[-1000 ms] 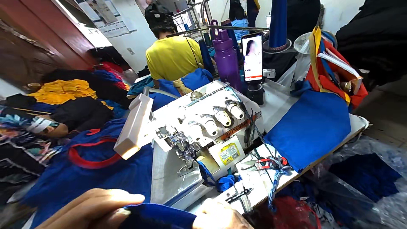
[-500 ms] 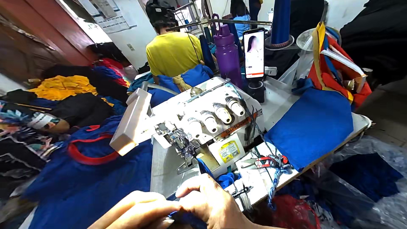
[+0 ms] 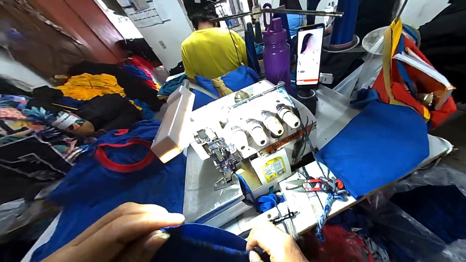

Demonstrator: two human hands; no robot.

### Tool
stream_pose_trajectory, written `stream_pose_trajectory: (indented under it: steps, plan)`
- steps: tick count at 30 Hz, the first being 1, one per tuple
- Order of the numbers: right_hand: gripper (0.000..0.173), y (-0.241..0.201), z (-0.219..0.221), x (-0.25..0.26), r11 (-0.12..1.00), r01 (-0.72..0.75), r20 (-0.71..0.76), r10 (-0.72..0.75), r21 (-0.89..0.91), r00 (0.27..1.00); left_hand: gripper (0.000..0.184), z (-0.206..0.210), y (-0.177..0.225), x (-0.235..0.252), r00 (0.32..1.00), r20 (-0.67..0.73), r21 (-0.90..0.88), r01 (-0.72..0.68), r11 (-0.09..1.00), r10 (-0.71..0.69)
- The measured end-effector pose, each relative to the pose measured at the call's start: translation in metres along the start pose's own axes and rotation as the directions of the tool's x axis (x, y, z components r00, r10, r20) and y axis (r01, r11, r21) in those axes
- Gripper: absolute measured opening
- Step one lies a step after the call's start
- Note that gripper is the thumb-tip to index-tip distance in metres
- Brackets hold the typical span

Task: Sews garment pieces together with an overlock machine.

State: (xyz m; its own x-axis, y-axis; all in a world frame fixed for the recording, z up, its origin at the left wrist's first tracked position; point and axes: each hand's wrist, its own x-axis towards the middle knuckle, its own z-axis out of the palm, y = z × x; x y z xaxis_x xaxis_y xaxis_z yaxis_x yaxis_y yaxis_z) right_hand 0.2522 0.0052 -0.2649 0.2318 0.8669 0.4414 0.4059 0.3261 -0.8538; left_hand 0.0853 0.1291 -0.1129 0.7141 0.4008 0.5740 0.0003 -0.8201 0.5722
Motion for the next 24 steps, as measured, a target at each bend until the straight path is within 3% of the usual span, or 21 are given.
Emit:
stream_pose_trajectory:
  steps: [3,11,16,21,24]
  plan:
    - [0.01,-0.003,0.004,0.003,0.999,0.035,-0.005,-0.035,0.012,0.999,0.015,0.001,0.002,-0.001,1.0,0.024,-0.023,-0.016,1.0,0.016]
    - [0.011,-0.011,0.005,-0.006,0.995,0.06,-0.147,-0.047,0.082,0.988,0.017,-0.005,0.0,0.001,0.989,-0.142,0.006,0.04,0.999,-0.039]
    - [0.028,-0.012,0.01,-0.012,0.977,-0.104,-0.089,0.122,0.184,0.989,0.019,0.001,-0.008,-0.002,0.992,-0.112,-0.02,0.05,0.999,-0.052]
    - [0.02,-0.018,0.009,-0.018,0.955,-0.228,-0.024,0.237,0.191,0.971,0.015,0.012,-0.032,0.0,0.981,-0.19,0.17,0.067,0.983,-0.035]
    - [0.021,-0.013,0.009,-0.027,0.937,-0.286,0.046,0.282,0.2,0.958,0.017,0.021,-0.044,0.001,0.952,-0.251,0.135,0.216,0.967,-0.178]
